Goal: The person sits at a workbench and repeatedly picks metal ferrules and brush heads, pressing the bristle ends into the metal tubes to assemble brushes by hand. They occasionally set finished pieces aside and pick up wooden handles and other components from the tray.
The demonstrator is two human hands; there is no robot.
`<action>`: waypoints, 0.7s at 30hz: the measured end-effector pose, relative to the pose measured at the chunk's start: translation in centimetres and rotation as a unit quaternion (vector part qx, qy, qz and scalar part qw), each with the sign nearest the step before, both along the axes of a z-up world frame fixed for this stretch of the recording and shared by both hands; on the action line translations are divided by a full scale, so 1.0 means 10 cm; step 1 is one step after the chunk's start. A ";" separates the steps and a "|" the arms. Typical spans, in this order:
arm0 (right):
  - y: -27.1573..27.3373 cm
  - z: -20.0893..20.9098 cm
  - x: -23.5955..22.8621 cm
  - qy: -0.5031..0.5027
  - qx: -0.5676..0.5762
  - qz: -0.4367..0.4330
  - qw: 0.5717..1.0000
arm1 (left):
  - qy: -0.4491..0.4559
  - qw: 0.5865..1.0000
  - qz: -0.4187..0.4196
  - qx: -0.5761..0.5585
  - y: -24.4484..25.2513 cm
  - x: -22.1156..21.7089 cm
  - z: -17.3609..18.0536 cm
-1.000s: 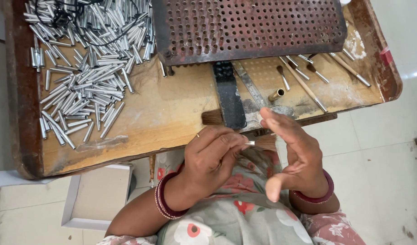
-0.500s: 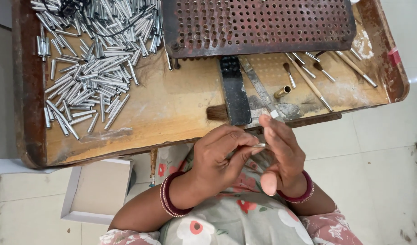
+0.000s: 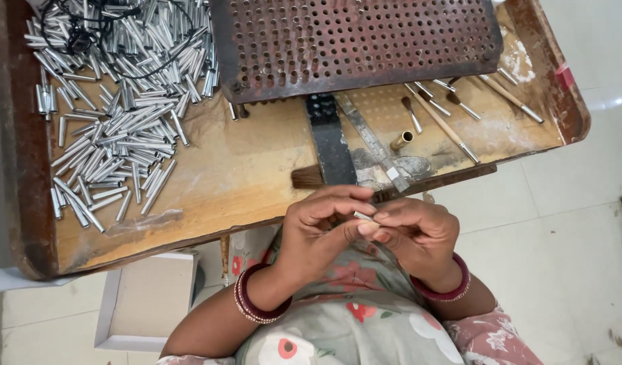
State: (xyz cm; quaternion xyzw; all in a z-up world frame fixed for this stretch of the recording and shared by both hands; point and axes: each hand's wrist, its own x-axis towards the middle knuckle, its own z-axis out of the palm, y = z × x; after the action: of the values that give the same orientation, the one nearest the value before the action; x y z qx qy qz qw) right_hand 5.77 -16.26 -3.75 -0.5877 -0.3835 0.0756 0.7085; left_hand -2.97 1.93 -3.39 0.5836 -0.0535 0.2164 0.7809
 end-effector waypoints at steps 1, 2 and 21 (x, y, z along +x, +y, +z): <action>-0.03 0.01 0.14 0.000 0.000 -0.002 1.000 | 0.000 1.000 -0.002 0.000 0.00 0.00 -0.05; -0.06 0.01 0.27 -0.086 -0.062 -0.101 0.989 | 0.004 1.000 0.004 -0.023 0.00 -0.01 -0.10; -0.31 0.16 -0.08 -0.332 -0.159 -0.264 0.891 | 0.024 0.978 0.101 -0.182 0.21 0.00 -0.05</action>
State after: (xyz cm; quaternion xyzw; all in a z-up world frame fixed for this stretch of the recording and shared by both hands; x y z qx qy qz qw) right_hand 4.97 -19.35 -2.16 -0.7631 -0.4101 -0.2537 0.4304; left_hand -2.98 4.05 -3.92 0.4394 0.0640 0.2861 0.8491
